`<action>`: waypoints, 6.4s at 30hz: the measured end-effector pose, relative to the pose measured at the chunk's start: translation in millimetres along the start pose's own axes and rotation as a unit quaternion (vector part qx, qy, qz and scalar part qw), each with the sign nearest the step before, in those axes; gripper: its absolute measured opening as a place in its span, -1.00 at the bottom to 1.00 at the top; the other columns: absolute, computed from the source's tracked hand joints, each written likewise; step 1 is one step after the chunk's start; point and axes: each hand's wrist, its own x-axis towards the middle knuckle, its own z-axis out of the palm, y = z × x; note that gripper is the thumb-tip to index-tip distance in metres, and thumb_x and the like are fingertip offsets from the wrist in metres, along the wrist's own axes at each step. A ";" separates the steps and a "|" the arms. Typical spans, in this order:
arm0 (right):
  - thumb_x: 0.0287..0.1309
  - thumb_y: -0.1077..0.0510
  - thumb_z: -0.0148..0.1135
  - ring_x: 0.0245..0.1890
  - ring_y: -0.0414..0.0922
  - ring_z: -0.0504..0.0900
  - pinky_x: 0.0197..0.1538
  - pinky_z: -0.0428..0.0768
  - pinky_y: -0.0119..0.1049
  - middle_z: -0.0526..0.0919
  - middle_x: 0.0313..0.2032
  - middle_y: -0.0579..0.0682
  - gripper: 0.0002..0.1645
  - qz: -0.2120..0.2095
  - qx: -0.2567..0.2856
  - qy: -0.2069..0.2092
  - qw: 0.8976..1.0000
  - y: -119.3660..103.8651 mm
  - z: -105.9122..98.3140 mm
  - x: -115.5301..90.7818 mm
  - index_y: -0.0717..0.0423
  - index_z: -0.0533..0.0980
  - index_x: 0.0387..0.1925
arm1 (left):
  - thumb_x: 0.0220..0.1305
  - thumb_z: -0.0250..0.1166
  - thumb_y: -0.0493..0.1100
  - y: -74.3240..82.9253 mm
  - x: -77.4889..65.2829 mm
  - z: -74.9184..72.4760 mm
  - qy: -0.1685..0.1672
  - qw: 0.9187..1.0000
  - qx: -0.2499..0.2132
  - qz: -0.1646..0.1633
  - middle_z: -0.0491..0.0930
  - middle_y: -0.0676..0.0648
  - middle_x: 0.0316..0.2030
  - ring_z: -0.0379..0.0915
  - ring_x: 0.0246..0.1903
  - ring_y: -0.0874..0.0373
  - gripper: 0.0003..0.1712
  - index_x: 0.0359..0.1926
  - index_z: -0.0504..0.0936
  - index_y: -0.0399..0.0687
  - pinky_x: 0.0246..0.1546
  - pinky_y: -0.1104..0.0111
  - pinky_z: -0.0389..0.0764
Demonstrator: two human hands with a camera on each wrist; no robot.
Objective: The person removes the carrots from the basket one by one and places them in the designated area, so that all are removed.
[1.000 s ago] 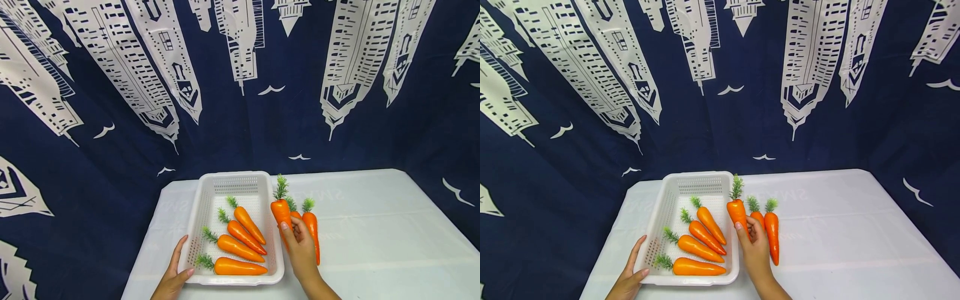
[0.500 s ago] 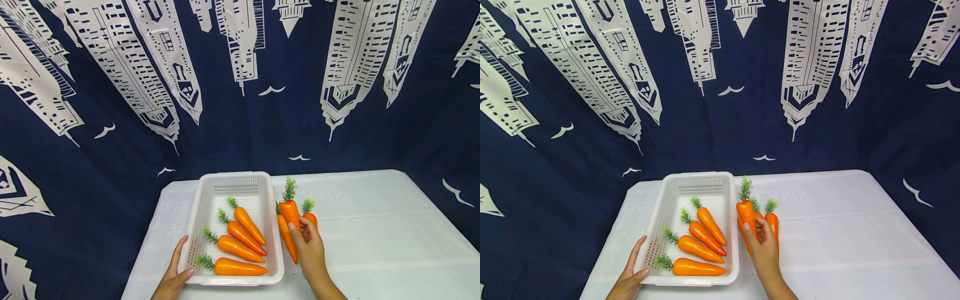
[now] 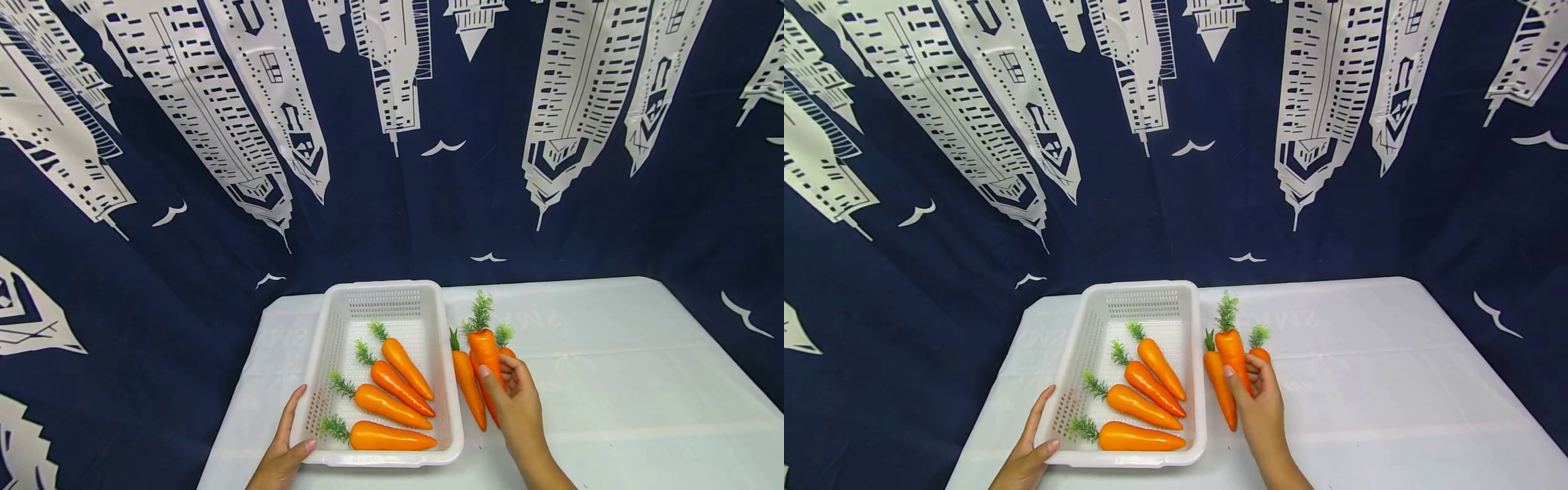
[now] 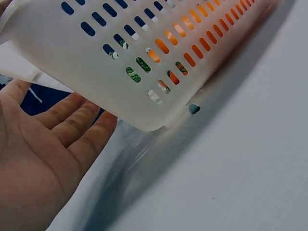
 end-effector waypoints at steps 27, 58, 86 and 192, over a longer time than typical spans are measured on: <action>0.32 -0.11 0.29 -0.14 -0.37 0.50 -0.15 0.54 -0.58 0.44 -0.03 -0.18 -0.33 0.055 -0.079 0.040 0.995 14.1 -40.8 16.5 0.01 0.30 0.33 | 0.46 0.06 -0.31 -0.1 0.8 -0.5 0.004 1.000 0.004 0.004 -0.54 -0.14 0.55 0.13 0.29 0.65 0.04 0.60 -0.42 0.39 0.26 0.58 0.34; 0.39 -0.04 0.18 -0.28 -0.52 0.43 -0.19 0.48 -0.59 0.49 0.05 -0.04 -0.22 0.137 -0.161 0.033 0.977 36.1 -81.1 38.8 0.19 0.17 0.46 | 0.48 0.03 -0.32 -0.5 -0.4 0.7 -0.001 1.000 -0.002 0.005 -0.58 -0.18 0.55 0.11 0.30 0.66 0.03 0.59 -0.44 0.40 0.27 0.59 0.32; 0.38 -0.28 0.09 0.17 0.21 0.52 -0.08 0.51 -0.27 0.45 0.20 0.35 -0.02 0.126 -0.311 -0.070 0.939 45.7 -97.1 61.1 0.36 0.12 0.46 | 0.47 0.02 -0.31 -1.9 -0.1 -2.1 -0.014 1.000 -0.001 0.008 -0.59 -0.25 0.54 0.10 0.31 0.60 0.04 0.59 -0.48 0.38 0.27 0.55 0.33; 0.45 -0.12 0.13 0.01 -0.32 0.53 0.06 0.52 -0.54 0.55 0.18 0.05 -0.42 0.015 -0.180 -0.133 0.975 -2.5 -40.1 4.2 0.04 0.36 0.35 | 0.47 0.04 -0.30 -0.2 -1.4 2.1 0.010 1.000 -0.001 0.002 -0.57 -0.19 0.56 0.13 0.29 0.65 0.02 0.59 -0.42 0.39 0.26 0.58 0.34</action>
